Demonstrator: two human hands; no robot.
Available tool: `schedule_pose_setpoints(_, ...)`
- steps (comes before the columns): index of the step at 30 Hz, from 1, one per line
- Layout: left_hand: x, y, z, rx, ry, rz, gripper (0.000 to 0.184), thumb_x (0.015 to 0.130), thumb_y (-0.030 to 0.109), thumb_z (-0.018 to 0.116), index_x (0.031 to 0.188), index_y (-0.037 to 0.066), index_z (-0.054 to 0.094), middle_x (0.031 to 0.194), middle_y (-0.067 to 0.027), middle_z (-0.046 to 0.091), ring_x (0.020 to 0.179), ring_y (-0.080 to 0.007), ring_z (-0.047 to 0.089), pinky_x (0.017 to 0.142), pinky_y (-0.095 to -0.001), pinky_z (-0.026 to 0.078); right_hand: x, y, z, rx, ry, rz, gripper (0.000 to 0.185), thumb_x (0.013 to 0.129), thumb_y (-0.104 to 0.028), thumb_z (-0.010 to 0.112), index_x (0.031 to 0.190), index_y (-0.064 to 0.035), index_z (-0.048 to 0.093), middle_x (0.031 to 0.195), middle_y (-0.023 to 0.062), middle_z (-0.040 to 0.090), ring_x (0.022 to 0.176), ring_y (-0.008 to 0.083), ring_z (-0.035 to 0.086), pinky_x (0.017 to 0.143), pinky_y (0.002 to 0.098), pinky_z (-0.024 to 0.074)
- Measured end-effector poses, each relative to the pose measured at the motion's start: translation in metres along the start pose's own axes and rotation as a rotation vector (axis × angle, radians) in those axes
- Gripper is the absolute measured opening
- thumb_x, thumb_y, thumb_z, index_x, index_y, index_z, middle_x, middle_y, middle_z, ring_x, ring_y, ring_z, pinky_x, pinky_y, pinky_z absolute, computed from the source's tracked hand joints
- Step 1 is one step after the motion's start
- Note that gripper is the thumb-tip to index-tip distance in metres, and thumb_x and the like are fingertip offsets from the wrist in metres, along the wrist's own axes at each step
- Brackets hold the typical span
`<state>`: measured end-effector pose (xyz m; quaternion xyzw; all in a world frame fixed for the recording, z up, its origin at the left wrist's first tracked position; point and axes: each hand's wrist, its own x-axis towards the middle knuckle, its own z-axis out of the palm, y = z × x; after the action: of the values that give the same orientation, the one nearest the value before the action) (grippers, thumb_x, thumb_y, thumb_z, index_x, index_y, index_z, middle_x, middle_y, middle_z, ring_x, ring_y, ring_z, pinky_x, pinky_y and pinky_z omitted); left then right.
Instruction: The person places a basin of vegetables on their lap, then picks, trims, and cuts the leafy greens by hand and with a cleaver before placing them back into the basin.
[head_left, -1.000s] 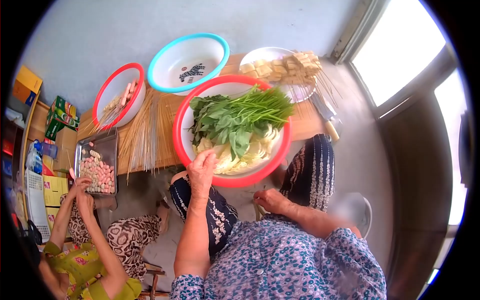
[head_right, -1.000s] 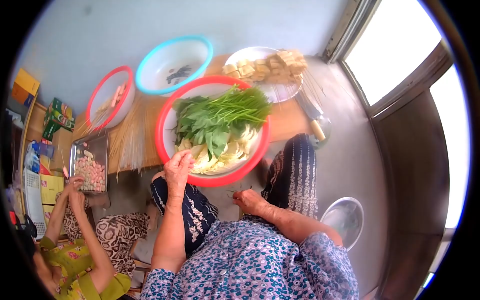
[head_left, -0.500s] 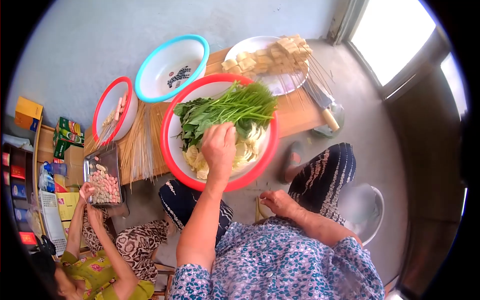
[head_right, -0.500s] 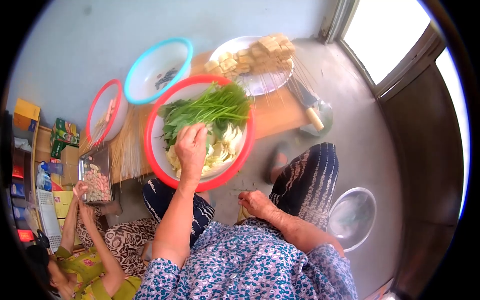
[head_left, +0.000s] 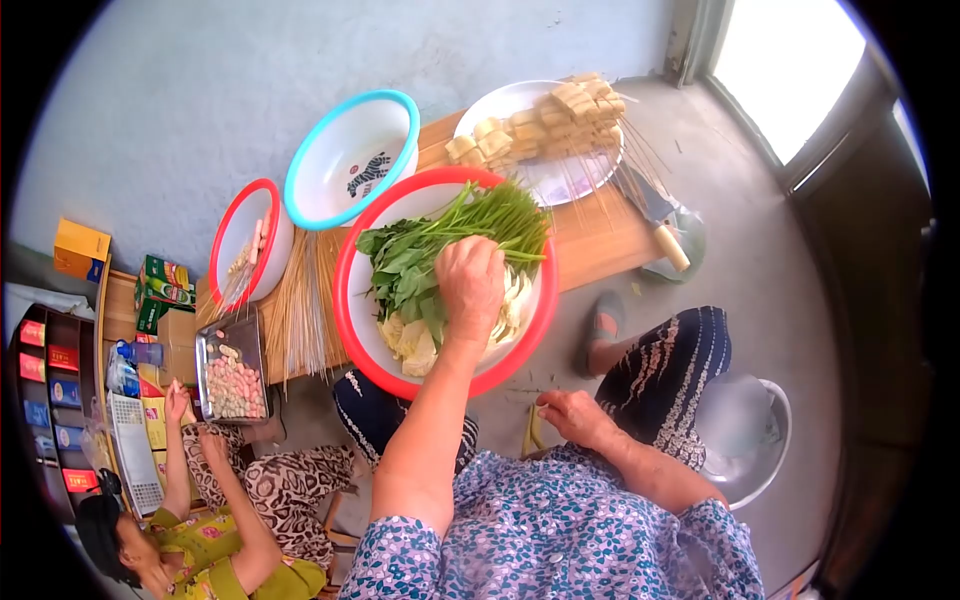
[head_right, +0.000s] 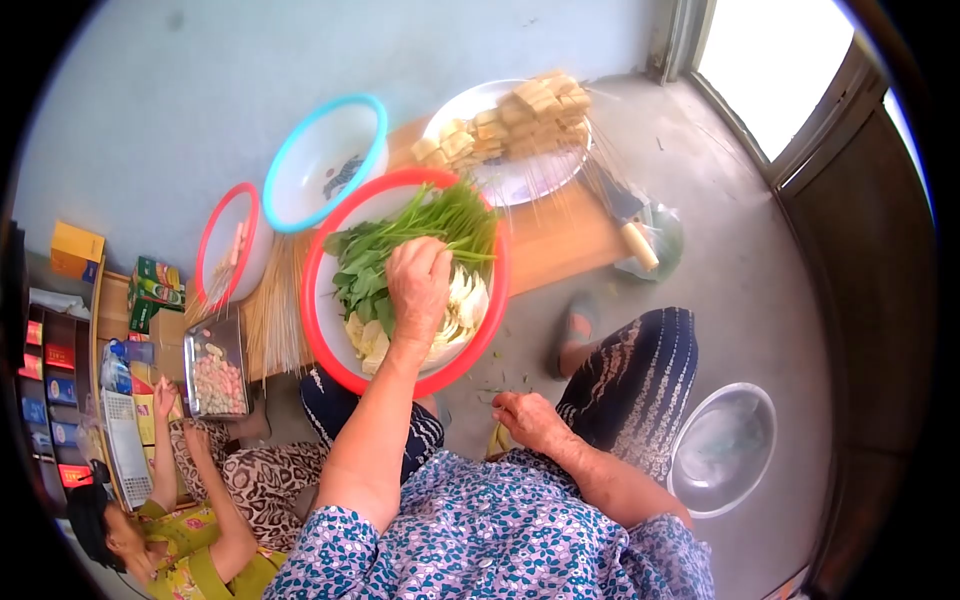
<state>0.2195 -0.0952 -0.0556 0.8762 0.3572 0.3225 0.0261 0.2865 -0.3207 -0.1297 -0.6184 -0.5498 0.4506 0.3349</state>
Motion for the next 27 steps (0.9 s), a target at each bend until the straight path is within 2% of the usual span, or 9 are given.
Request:
schedule_pose_setpoints(3, -0.006, 0.005, -0.013, -0.061, 0.125, 0.003, 0.007, 0.083, 0.012, 0.065, 0.089, 0.009, 0.066, 0.093, -0.0087, 0.065, 0.09, -0.0272, 0.059, 0.083, -0.0407, 0.043, 0.001, 0.0, 0.001, 0.006, -0.004, -0.01, 0.024, 0.089, -0.021, 0.06, 0.104, -0.0034, 0.064, 0.094, 0.0211, 0.066, 0.09, 0.0389, 0.062, 0.08, 0.0456, 0.0499)
schedule_pose_setpoints(5, -0.01, 0.008, -0.027, -0.314, 0.21, -0.26, 0.014, 0.085, 0.011, 0.064, 0.098, 0.007, 0.066, 0.092, -0.0103, 0.066, 0.086, -0.0286, 0.062, 0.08, -0.0397, 0.047, 0.002, -0.004, 0.0, 0.004, -0.01, -0.003, 0.024, 0.089, -0.021, 0.06, 0.104, -0.0032, 0.064, 0.094, 0.021, 0.066, 0.091, 0.0388, 0.062, 0.08, 0.0456, 0.0497)
schedule_pose_setpoints(6, -0.014, 0.0, -0.032, -0.386, 0.2, -0.368, 0.02, 0.09, 0.009, 0.061, 0.108, 0.002, 0.064, 0.094, -0.0042, 0.068, 0.087, -0.0119, 0.061, 0.082, -0.0248, 0.046, 0.003, -0.004, 0.002, 0.005, -0.017, 0.005, 0.023, 0.089, -0.021, 0.06, 0.104, -0.003, 0.064, 0.094, 0.021, 0.066, 0.091, 0.0388, 0.062, 0.08, 0.0457, 0.0496)
schedule_pose_setpoints(7, -0.01, 0.0, -0.042, -0.389, 0.198, -0.371, 0.02, 0.09, 0.009, 0.061, 0.108, 0.002, 0.064, 0.094, -0.0042, 0.068, 0.087, -0.0119, 0.061, 0.082, -0.0248, 0.046, 0.002, -0.004, 0.003, 0.004, -0.017, 0.01, 0.023, 0.089, -0.021, 0.06, 0.104, -0.003, 0.064, 0.094, 0.021, 0.066, 0.091, 0.0388, 0.062, 0.08, 0.0457, 0.0496)
schedule_pose_setpoints(9, 0.0, 0.004, -0.067, -0.798, 0.288, -0.569, 0.022, 0.092, 0.01, 0.059, 0.111, 0.0, 0.063, 0.091, -0.0026, 0.066, 0.083, -0.0105, 0.059, 0.079, -0.0249, 0.046, 0.003, -0.004, 0.004, -0.014, -0.042, -0.024, 0.024, 0.089, -0.021, 0.06, 0.104, -0.0028, 0.064, 0.094, 0.0211, 0.066, 0.092, 0.0387, 0.062, 0.08, 0.0456, 0.0495)
schedule_pose_setpoints(13, 0.001, 0.001, -0.104, -0.835, 0.339, -0.593, 0.026, 0.094, 0.014, 0.058, 0.114, -0.001, 0.062, 0.079, 0.0, 0.06, 0.069, -0.0062, 0.051, 0.066, -0.02, 0.043, 0.003, -0.008, 0.008, -0.001, -0.052, -0.013, 0.024, 0.088, -0.02, 0.061, 0.104, -0.0023, 0.064, 0.094, 0.0212, 0.066, 0.091, 0.0388, 0.062, 0.08, 0.0454, 0.0496)
schedule_pose_setpoints(16, -0.007, 0.01, -0.121, -0.853, 0.204, -0.704, 0.024, 0.095, 0.015, 0.058, 0.113, 0.002, 0.063, 0.08, 0.0003, 0.061, 0.067, -0.0035, 0.051, 0.058, -0.017, 0.042, 0.002, -0.006, 0.01, 0.015, -0.059, -0.014, 0.023, 0.087, -0.02, 0.062, 0.102, -0.0021, 0.064, 0.094, 0.0215, 0.066, 0.09, 0.0391, 0.062, 0.079, 0.045, 0.0499)
schedule_pose_setpoints(25, -0.026, -0.015, -0.107, -1.189, 0.219, -0.783, 0.026, 0.092, 0.019, 0.061, 0.111, 0.0, 0.059, 0.084, -0.0043, 0.061, 0.07, -0.0112, 0.051, 0.062, -0.0262, 0.039, 0.007, -0.004, 0.022, -0.04, -0.038, -0.046, 0.021, 0.085, -0.017, 0.062, 0.099, -0.0026, 0.066, 0.09, 0.0219, 0.065, 0.087, 0.0403, 0.061, 0.078, 0.045, 0.0504)
schedule_pose_setpoints(27, -0.028, -0.016, -0.11, -1.328, 0.257, -0.812, 0.027, 0.092, 0.019, 0.062, 0.111, -0.001, 0.058, 0.083, -0.004, 0.061, 0.068, -0.0117, 0.05, 0.061, -0.0263, 0.038, 0.005, -0.005, 0.025, 0.055, 0.007, -0.046, 0.02, 0.087, -0.017, 0.063, 0.1, -0.0016, 0.066, 0.083, 0.0189, 0.067, 0.076, 0.0337, 0.066, 0.07, 0.0409, 0.0528)
